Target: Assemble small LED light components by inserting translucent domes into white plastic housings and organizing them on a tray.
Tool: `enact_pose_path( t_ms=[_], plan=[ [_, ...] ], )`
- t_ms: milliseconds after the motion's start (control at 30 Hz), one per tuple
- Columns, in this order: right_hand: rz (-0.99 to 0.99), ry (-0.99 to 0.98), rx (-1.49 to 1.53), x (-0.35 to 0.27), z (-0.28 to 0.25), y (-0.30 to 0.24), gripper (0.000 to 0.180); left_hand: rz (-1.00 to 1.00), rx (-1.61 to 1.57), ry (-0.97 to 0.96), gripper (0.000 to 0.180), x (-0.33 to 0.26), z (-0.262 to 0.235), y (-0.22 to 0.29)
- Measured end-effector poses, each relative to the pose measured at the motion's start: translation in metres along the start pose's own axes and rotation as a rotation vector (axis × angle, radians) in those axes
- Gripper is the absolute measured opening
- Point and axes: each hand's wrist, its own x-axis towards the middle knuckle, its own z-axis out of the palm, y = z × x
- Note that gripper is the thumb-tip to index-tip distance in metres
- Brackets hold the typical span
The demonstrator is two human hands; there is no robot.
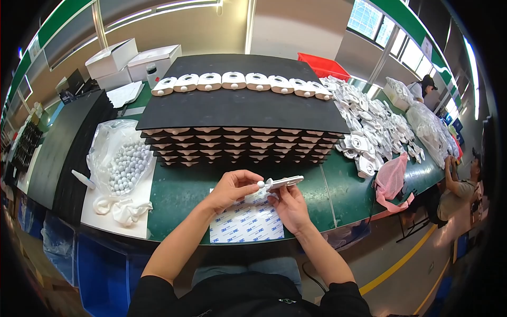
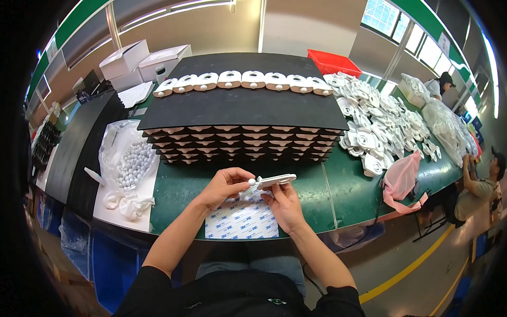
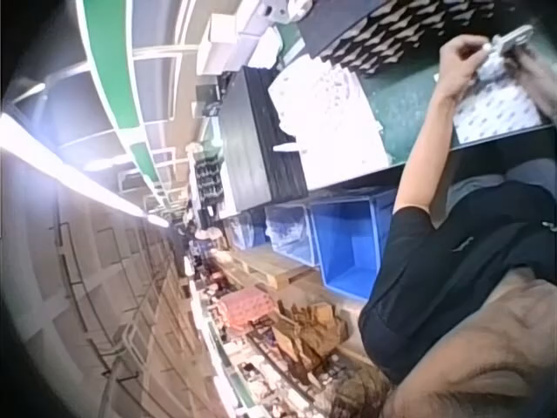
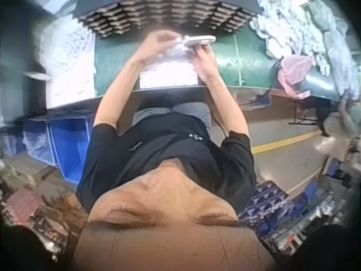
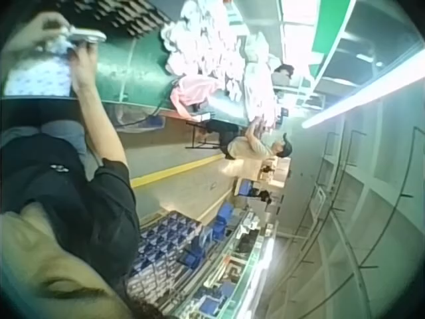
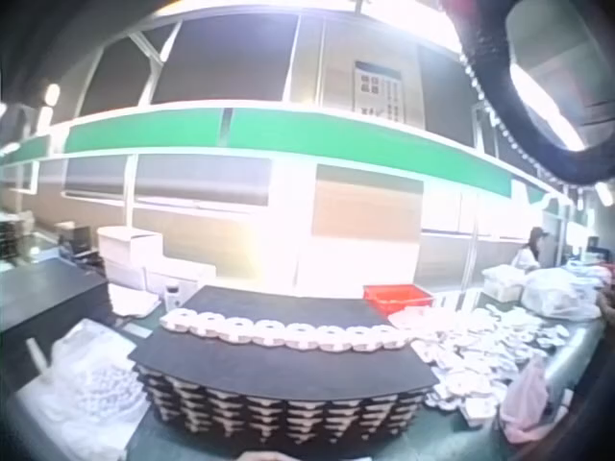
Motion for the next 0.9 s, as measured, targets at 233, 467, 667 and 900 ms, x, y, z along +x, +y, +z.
enact_pose_path(
  t_ms=[233,467,667,900],
  plan=[
    [-0.009,-0.008,-0.002,0.0000,0.0019,0.0000,0.015,0.022,0.014,-0.013,0.019,0.0006,-0.0020,-0.0028],
    [-0.016,-0.003,-0.010,0.0004,0.0014,0.0009,0.014,-0.010,-0.010,-0.016,0.020,0.0011,-0.0036,-0.0028],
    [-0.016,0.010,-0.008,-0.0002,0.0025,0.0000,0.015,0.046,-0.004,-0.001,0.019,0.0024,0.0012,-0.0042],
    [-0.035,0.017,-0.216,-0.0018,0.0058,0.0033,0.014,0.156,0.124,0.045,0.014,0.0027,-0.0043,-0.0048]
  ],
)
